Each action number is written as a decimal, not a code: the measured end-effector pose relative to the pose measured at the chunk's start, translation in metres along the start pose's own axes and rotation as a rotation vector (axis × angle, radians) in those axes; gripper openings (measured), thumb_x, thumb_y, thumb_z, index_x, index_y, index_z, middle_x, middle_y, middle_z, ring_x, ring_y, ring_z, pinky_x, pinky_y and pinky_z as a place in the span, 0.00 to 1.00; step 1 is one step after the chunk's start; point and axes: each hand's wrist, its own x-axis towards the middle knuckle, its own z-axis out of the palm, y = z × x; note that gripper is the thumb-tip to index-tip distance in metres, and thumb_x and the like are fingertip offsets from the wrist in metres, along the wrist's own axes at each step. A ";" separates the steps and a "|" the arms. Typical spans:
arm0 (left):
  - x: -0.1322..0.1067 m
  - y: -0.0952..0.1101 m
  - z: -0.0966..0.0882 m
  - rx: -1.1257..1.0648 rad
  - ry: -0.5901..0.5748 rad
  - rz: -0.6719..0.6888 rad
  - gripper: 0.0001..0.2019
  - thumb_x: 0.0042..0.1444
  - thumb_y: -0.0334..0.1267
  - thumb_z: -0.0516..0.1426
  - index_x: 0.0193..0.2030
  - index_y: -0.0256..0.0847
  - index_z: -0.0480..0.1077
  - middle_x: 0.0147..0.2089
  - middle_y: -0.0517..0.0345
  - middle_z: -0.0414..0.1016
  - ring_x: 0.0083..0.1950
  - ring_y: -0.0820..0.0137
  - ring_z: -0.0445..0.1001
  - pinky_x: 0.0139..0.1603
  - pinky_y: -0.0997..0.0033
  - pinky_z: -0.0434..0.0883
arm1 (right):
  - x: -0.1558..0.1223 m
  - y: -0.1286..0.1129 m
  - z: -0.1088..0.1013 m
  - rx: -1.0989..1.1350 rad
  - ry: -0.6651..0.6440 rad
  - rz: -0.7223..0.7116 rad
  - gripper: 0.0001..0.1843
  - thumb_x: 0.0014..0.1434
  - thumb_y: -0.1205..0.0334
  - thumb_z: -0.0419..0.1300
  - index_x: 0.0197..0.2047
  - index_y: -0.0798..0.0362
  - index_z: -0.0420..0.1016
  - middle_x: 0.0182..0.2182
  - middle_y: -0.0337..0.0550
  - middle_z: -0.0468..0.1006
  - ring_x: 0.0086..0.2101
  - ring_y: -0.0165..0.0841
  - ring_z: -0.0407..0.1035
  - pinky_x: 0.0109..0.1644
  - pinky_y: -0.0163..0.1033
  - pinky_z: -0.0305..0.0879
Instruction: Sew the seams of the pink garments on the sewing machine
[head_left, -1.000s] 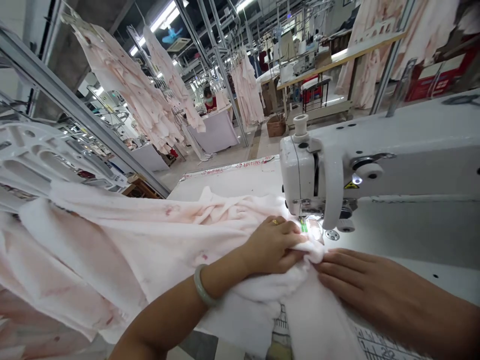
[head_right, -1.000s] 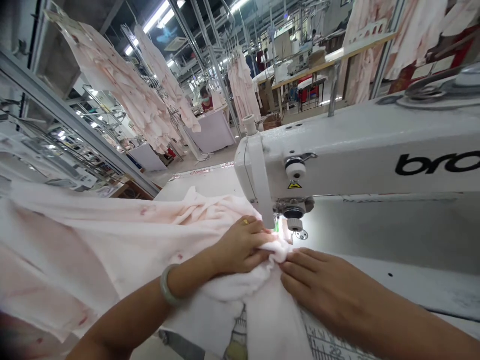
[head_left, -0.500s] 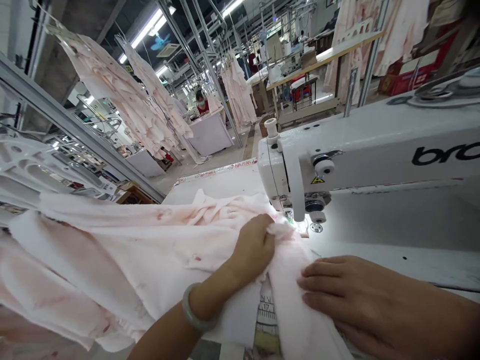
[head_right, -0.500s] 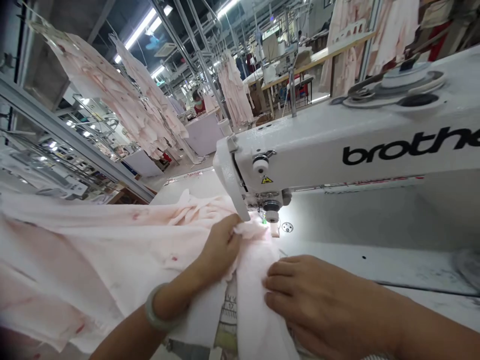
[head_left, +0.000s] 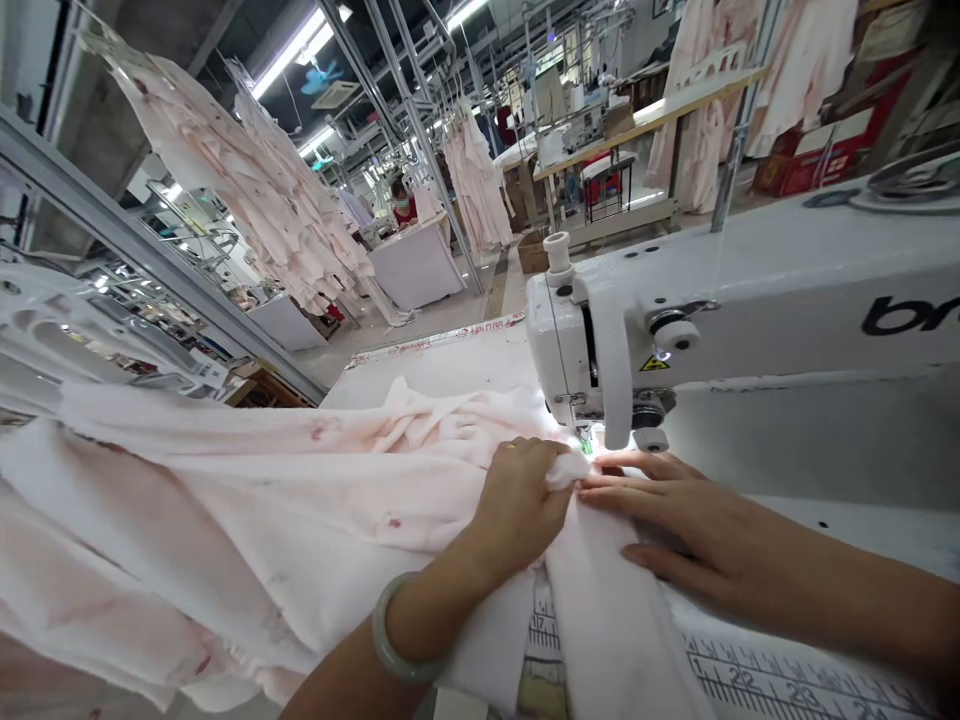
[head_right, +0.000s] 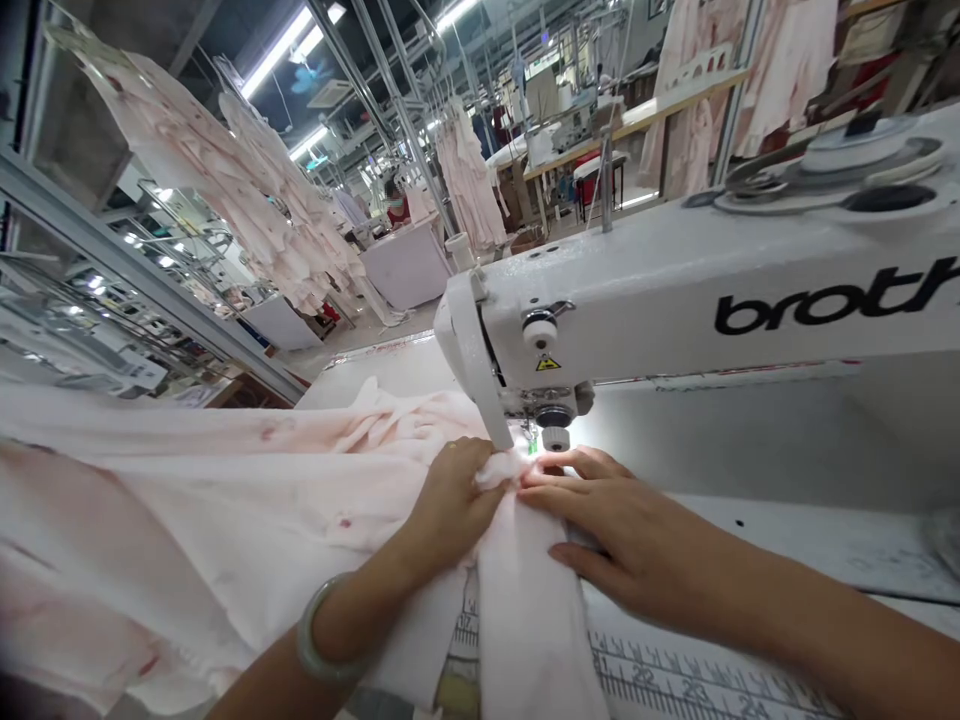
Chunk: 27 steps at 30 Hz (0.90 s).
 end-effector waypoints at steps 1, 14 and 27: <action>-0.001 -0.002 0.001 0.008 -0.004 0.049 0.09 0.60 0.29 0.61 0.45 0.44 0.79 0.42 0.53 0.80 0.49 0.57 0.78 0.59 0.55 0.74 | 0.000 0.001 -0.002 -0.013 -0.002 -0.018 0.27 0.75 0.49 0.62 0.74 0.40 0.77 0.64 0.49 0.85 0.66 0.56 0.74 0.60 0.62 0.79; -0.007 -0.011 0.004 0.128 -0.077 0.356 0.10 0.61 0.32 0.60 0.47 0.42 0.80 0.51 0.49 0.85 0.53 0.57 0.80 0.61 0.53 0.71 | 0.001 -0.021 -0.020 -0.066 -0.044 -0.357 0.16 0.80 0.63 0.54 0.51 0.48 0.84 0.38 0.43 0.87 0.34 0.38 0.78 0.43 0.45 0.72; -0.001 -0.004 -0.003 -0.087 -0.142 0.204 0.10 0.64 0.32 0.58 0.30 0.43 0.72 0.34 0.54 0.80 0.40 0.63 0.78 0.49 0.61 0.72 | 0.000 -0.021 -0.021 -0.067 -0.073 -0.356 0.14 0.80 0.64 0.54 0.48 0.47 0.82 0.36 0.42 0.86 0.30 0.37 0.76 0.38 0.44 0.65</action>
